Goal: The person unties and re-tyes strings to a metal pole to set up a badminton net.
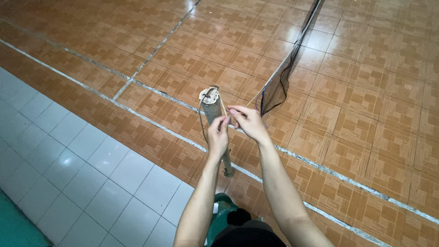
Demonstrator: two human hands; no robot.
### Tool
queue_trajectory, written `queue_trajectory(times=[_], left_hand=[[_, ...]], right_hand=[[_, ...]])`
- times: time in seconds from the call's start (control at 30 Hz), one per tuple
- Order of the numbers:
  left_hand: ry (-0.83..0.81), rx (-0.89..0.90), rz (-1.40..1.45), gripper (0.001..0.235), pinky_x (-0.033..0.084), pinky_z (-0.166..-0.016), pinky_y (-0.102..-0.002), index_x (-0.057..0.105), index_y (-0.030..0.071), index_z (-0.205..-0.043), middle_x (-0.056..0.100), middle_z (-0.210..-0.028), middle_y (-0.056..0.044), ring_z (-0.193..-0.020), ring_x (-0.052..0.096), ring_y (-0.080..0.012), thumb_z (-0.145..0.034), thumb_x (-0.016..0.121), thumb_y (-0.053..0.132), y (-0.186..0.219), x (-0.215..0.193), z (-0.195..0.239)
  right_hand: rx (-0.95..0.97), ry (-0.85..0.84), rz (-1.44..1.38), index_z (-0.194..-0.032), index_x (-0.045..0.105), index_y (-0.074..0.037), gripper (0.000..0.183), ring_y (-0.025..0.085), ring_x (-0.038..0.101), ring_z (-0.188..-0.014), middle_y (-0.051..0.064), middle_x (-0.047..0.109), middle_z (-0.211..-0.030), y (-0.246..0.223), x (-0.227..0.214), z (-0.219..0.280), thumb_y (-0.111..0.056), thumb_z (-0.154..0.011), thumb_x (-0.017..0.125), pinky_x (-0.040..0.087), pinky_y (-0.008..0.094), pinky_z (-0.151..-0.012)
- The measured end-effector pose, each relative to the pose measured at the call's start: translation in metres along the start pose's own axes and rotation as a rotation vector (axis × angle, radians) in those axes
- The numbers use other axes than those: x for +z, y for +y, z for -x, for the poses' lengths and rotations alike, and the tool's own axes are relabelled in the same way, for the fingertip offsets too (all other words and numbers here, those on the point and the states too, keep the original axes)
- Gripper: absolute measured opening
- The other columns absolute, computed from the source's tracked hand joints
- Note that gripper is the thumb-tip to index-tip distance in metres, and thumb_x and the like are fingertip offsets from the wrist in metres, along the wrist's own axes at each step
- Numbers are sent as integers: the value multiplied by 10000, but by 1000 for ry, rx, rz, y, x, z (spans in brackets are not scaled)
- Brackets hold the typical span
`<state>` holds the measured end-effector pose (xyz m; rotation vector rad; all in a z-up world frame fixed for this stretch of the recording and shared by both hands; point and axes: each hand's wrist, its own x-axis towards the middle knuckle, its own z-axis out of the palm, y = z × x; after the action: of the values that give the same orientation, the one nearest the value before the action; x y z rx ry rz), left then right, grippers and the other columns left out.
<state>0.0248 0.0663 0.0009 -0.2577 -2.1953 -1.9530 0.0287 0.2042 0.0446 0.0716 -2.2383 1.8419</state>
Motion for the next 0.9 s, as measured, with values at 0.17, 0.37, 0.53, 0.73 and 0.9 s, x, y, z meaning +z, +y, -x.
queue_trajectory(times=[0.17,0.37,0.53,0.73,0.9], left_hand=[[-66,51,1,142,539,-754,-330,767,100,-1061,763,-1017,-76,-768,707,-180,-988,645,94,-2,-9,13],[58,-92,112,299,513,-539,-281,689,19,-1262,764,-916,-141,-515,640,-133,-1040,556,169,19,-8,-9],[120,-171,-71,208,501,-607,-312,777,168,-1107,775,-765,-21,-645,723,-171,-984,653,279,16,1,-18],[-26,-6,3,159,511,-744,-300,771,133,-969,742,-749,-52,-744,653,-144,-1018,621,145,-8,2,18],[-127,1,-212,149,551,-812,-372,775,168,-1004,771,-839,-73,-866,741,-262,-990,628,186,-12,-8,28]], right_hand=[[37,38,102,-1117,799,-173,199,164,714,-659,83,769,-775,-18,10,-6,-167,-935,720,561,291,-616],[50,-33,101,-1089,788,-97,196,141,650,-497,86,710,-612,17,10,9,-67,-918,697,521,268,-527],[38,-116,-44,-1073,785,-21,190,175,681,-532,164,736,-720,33,0,24,4,-901,707,559,310,-554],[36,7,-59,-1164,778,-114,209,141,655,-510,130,751,-846,13,-1,-7,-156,-973,705,535,265,-463],[110,107,43,-1021,811,-148,131,85,632,-507,30,743,-694,-5,20,-9,-142,-936,713,520,221,-523]])
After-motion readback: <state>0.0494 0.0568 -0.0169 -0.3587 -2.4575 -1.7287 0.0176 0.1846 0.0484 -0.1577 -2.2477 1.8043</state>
